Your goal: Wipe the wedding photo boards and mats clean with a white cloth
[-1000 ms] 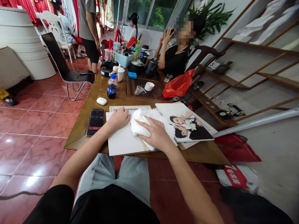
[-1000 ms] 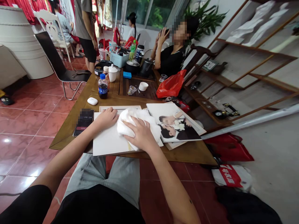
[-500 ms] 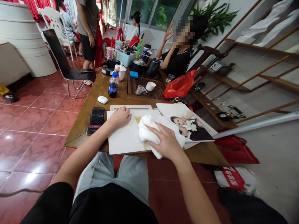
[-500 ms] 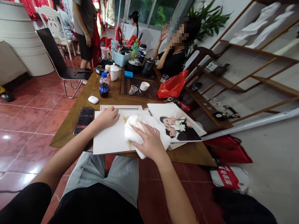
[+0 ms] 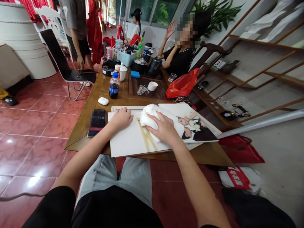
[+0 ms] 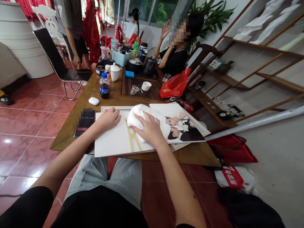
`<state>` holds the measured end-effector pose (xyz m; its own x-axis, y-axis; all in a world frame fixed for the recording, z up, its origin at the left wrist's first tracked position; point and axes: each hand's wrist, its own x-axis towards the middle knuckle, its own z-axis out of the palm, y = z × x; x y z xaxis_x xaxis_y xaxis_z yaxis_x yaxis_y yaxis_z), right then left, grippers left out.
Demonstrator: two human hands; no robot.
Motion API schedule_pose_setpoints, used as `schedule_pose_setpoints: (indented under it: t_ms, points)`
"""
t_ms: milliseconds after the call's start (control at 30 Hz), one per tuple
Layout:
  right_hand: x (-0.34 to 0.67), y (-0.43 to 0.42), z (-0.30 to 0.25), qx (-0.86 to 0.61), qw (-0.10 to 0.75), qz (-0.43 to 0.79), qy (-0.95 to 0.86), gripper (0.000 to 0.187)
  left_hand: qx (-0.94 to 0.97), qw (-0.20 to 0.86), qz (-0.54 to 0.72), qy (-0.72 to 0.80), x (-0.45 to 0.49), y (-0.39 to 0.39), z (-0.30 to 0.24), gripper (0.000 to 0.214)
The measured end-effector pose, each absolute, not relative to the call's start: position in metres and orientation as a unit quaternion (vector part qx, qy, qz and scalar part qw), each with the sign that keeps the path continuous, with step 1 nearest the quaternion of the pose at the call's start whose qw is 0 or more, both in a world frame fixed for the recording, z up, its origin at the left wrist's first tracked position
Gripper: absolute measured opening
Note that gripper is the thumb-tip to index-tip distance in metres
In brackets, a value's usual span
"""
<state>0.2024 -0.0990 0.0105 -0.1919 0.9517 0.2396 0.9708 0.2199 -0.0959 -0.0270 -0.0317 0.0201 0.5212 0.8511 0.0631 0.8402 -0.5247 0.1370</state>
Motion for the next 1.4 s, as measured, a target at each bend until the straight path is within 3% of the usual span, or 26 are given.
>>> schedule_pose_setpoints:
  t_ms: [433,1000,1400]
  points:
    - [0.232,-0.197,-0.011,-0.593,0.113,-0.091,-0.792,0.054,0.87,0.06,0.062,0.486,-0.027,-0.034,0.024,0.042]
    - [0.223,-0.069,0.007,-0.677,0.121,-0.036,-0.725,0.061,0.87,0.048,0.059,0.487,-0.027,-0.032,0.022,0.043]
    - [0.234,-0.179,-0.008,-0.66,0.13,-0.1,-0.733,0.055,0.868,0.046,0.063,0.49,-0.026,-0.035,0.023,0.043]
